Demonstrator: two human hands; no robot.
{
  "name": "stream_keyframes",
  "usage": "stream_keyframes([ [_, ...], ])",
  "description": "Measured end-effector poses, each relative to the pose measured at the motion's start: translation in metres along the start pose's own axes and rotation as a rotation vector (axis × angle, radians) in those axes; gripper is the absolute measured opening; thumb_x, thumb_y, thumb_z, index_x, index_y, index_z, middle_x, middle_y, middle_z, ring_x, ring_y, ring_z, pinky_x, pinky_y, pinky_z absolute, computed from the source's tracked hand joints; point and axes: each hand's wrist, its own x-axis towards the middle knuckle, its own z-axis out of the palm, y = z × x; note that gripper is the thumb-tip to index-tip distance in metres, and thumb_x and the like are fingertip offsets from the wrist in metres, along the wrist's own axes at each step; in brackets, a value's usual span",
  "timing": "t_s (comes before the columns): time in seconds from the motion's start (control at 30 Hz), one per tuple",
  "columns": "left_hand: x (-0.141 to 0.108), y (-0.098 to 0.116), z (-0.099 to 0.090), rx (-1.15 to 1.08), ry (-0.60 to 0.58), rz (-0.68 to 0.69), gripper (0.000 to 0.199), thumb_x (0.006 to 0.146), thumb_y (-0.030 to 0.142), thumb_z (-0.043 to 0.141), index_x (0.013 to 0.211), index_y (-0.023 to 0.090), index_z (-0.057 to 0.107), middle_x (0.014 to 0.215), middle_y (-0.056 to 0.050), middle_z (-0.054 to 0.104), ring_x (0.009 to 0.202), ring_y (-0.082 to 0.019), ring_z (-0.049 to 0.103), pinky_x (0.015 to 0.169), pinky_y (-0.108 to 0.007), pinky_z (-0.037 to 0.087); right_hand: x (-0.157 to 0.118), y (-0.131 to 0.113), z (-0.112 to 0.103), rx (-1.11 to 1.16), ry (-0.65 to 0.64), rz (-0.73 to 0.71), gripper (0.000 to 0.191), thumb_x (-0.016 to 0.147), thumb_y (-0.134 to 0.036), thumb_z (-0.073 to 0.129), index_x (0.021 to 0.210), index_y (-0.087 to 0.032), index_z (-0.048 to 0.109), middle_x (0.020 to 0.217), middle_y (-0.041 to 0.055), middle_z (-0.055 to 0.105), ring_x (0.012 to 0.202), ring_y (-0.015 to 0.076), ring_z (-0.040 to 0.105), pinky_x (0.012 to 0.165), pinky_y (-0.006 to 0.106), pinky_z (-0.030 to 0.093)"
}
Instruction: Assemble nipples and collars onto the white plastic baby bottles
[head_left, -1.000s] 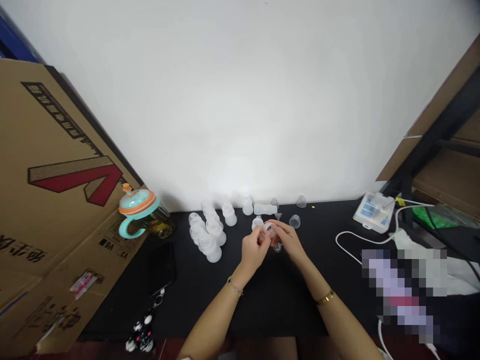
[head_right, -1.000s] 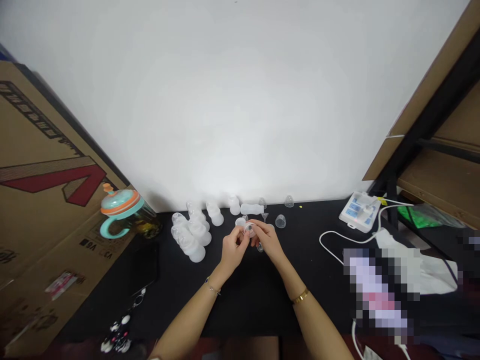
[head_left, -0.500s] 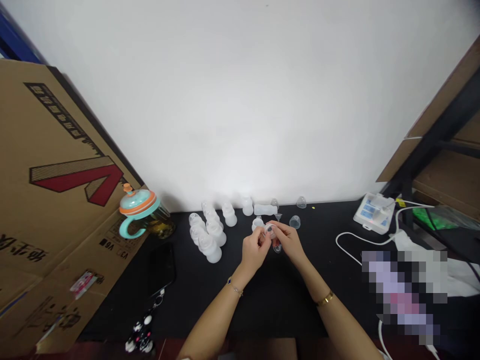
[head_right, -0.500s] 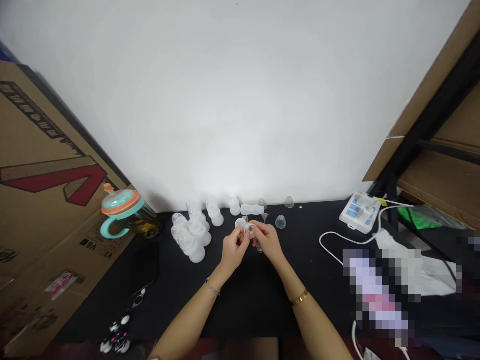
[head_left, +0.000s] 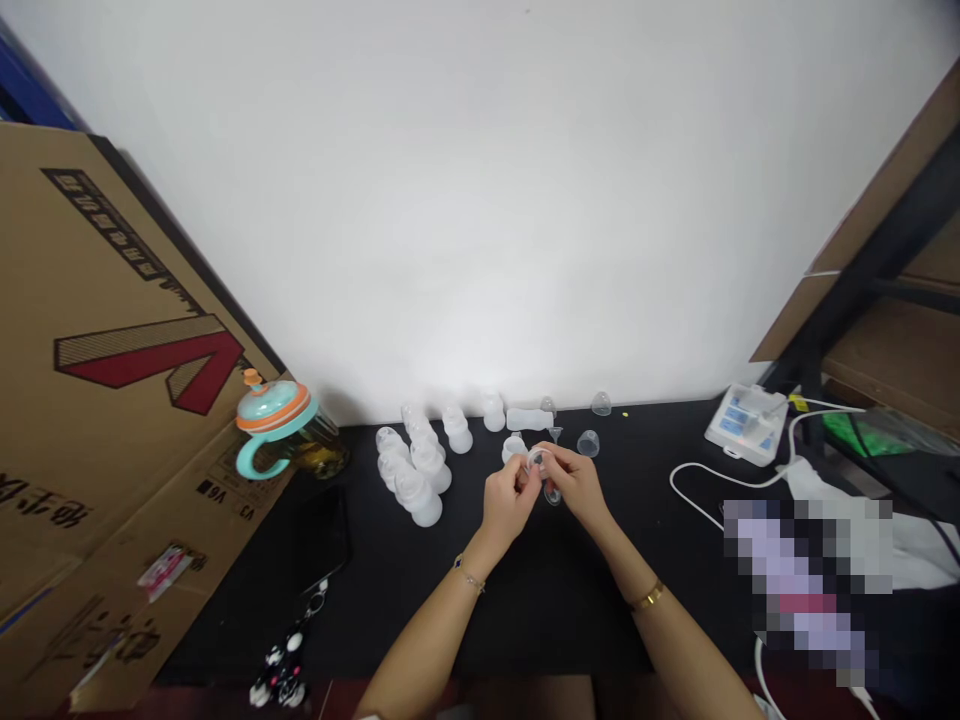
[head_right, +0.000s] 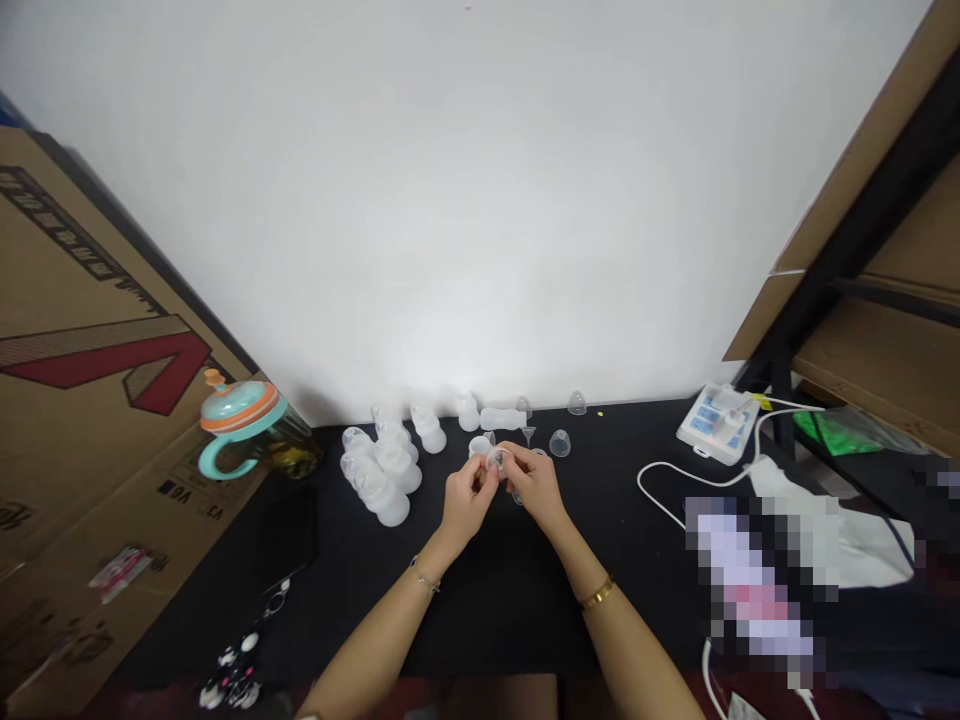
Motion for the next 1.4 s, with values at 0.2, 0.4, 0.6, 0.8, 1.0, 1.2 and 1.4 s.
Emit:
stream_keyframes([
  [0.2,-0.001,0.001,0.0,-0.012,-0.005,-0.014,0.028,0.096,0.039,0.05,0.075,0.021,0.053,0.053,0.007,0.042,0.048,-0.01,0.039,0.053,-0.023,0.029,-0.001,-0.004,-0.001,-0.07,-0.003,-0.035,0.035,0.097,-0.041,0.051,0.097,-0.018,0.077,0.054,-0.003,0.056,0.046,0.0119,0.054,0.047,0.021,0.04],
  [0.4,0.0,0.001,0.001,-0.012,-0.003,-0.028,0.029,0.096,0.039,0.05,0.074,0.021,0.052,0.054,0.007,0.042,0.049,-0.01,0.039,0.053,-0.024,0.028,-0.004,-0.005,0.0,-0.184,0.031,-0.086,0.035,0.098,-0.038,0.048,0.103,-0.019,0.077,0.052,-0.0036,0.056,0.044,0.0122,0.055,0.049,0.021,0.041],
  [0.6,0.0,-0.002,0.002,-0.034,-0.035,-0.03,0.031,0.097,0.041,0.049,0.073,0.021,0.05,0.056,0.006,0.041,0.051,-0.01,0.039,0.055,-0.025,0.028,-0.006,0.002,0.001,-0.288,0.117,-0.143,0.034,0.097,-0.037,0.049,0.105,-0.019,0.077,0.07,0.0032,0.071,0.055,0.0157,0.061,0.055,0.024,0.047],
  [0.8,0.0,-0.003,0.001,-0.053,-0.051,-0.031,0.024,0.097,0.038,0.049,0.083,0.02,0.057,0.056,0.007,0.041,0.051,-0.011,0.039,0.055,-0.024,0.027,-0.007,0.003,0.001,-0.286,0.113,-0.155,0.035,0.095,-0.033,0.049,0.113,-0.019,0.075,0.077,0.004,0.075,0.058,0.016,0.062,0.057,0.025,0.048],
  [1.0,0.0,-0.002,0.001,-0.041,-0.039,-0.032,0.022,0.097,0.035,0.049,0.082,0.02,0.057,0.056,0.007,0.04,0.051,-0.01,0.039,0.055,-0.025,0.028,-0.007,0.006,0.002,-0.32,0.092,-0.169,0.031,0.096,-0.033,0.05,0.109,-0.02,0.075,0.077,0.0032,0.074,0.059,0.0153,0.062,0.057,0.023,0.045],
  [1.2,0.0,-0.001,0.001,-0.048,-0.037,-0.052,0.027,0.096,0.036,0.05,0.074,0.021,0.05,0.056,0.007,0.039,0.051,-0.01,0.037,0.054,-0.025,0.027,-0.005,0.0,0.001,-0.373,0.065,-0.172,0.032,0.098,-0.033,0.047,0.097,-0.02,0.075,0.061,0.0,0.063,0.053,0.014,0.055,0.055,0.023,0.04],
  [1.4,0.0,-0.001,0.002,-0.063,-0.032,-0.061,0.028,0.094,0.038,0.051,0.072,0.021,0.048,0.056,0.007,0.037,0.051,-0.01,0.035,0.054,-0.024,0.027,-0.006,-0.004,0.0,-0.305,0.074,-0.159,0.031,0.096,-0.034,0.049,0.096,-0.021,0.076,0.069,0.0018,0.069,0.058,0.0158,0.06,0.057,0.023,0.044],
])
